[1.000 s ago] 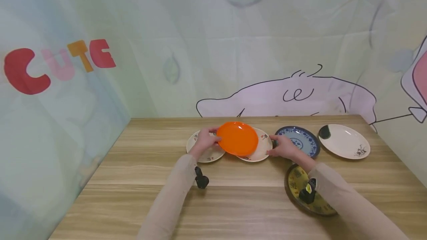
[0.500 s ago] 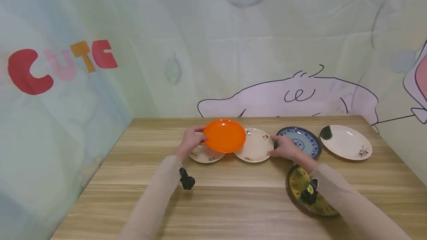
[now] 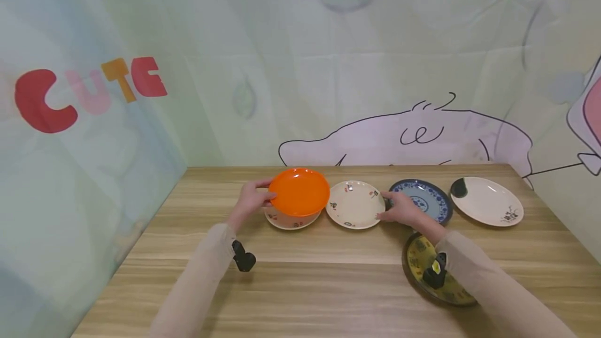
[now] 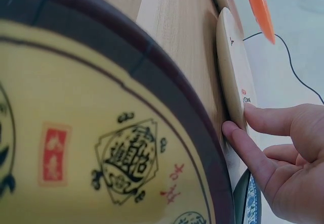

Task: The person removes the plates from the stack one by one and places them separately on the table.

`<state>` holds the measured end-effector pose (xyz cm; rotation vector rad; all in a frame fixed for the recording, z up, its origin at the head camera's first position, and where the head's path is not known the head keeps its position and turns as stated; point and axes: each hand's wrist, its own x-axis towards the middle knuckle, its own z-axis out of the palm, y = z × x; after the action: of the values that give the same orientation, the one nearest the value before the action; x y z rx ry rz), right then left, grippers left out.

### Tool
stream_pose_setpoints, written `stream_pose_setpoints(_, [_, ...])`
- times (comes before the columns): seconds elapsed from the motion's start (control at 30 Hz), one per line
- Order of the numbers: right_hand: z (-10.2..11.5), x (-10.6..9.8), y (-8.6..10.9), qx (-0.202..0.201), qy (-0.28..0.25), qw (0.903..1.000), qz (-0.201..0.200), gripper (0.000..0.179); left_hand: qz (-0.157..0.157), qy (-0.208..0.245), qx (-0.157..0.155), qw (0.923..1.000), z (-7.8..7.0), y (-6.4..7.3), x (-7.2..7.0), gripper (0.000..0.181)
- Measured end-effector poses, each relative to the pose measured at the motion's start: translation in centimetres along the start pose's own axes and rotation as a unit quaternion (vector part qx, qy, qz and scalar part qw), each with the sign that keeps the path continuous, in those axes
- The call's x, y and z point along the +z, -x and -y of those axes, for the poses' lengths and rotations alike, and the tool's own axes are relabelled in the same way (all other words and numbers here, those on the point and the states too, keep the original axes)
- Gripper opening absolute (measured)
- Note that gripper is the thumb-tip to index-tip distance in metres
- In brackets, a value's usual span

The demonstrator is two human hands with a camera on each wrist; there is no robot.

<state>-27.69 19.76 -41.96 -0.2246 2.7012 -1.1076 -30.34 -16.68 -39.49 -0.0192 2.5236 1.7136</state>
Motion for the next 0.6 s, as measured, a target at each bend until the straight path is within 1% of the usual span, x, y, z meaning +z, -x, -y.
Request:
stream_pose_setpoints(0.2, [-0.1, 0.0, -0.2, 0.001, 0.002, 1.0000, -0.002, 0.072, -0.001, -0.003, 0.006, 1.0000, 0.5, 0.4, -1.6, 0.044])
stream_pose_setpoints(0.3, [-0.2, 0.1, -0.3, 0.005, 0.004, 1.0000, -0.005, 0.072, -0.006, -0.005, 0.006, 0.9999, 0.8, 0.6, -2.3, 0.045])
stream_pose_setpoints(0.43, [-0.3, 0.1, -0.3, 0.009, 0.005, 0.9999, -0.005, 0.072, -0.013, -0.001, 0.015, 0.9998, 1.2, 0.8, -3.1, 0.045])
stream_pose_setpoints(0.6, [-0.4, 0.1, -0.3, 0.009, 0.014, 0.9998, -0.006, 0.072, -0.026, 0.002, 0.007, 0.9996, 1.7, 1.2, -4.0, 0.045])
